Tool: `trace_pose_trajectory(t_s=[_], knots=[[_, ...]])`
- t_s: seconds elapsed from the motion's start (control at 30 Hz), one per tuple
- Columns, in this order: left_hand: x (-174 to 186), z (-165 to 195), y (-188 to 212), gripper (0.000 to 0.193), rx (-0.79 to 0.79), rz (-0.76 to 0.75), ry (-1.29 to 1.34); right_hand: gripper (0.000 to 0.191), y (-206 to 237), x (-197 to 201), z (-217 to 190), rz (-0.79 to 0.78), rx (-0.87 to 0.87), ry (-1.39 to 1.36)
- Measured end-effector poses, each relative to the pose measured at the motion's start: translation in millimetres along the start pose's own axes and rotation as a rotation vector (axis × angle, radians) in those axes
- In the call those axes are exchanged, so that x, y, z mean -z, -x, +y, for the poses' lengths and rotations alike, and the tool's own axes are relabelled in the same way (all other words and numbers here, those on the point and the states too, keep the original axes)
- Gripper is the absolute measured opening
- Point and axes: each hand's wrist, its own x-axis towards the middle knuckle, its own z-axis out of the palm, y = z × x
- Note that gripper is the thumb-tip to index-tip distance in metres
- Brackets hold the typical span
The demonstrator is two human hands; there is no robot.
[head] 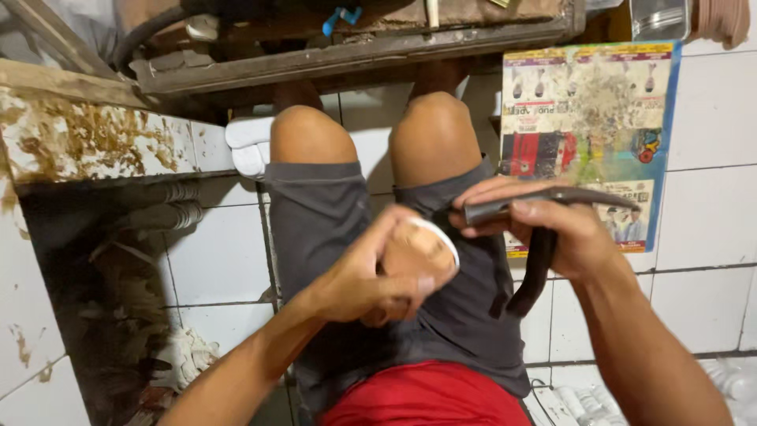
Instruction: The person heats the sole and upper of a slipper over a gas burner, then presses them together. They use a curved blade to trim excess material from the edges and place the finished slipper on a nearby shelf. The process is repeated for multiple units.
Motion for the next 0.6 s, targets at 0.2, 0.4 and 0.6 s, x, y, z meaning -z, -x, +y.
trace_pose_trajectory(t_s=[0.2, 0.4, 0.6], knots=[[11, 9, -27, 0.052, 0.147, 0.076, 0.204, 0.042, -51, 20, -20, -0.109, -0.134, 0.163], [17, 7, -33, 0.046, 0.101, 0.105, -0.14, 0.032, -76, 8, -47, -0.339, -0.181, 0.466], [21, 0, -38, 0.052, -0.149, 0.058, -0.474, 0.031, -98, 8, -62, -0.481, -0.301, 0.531]])
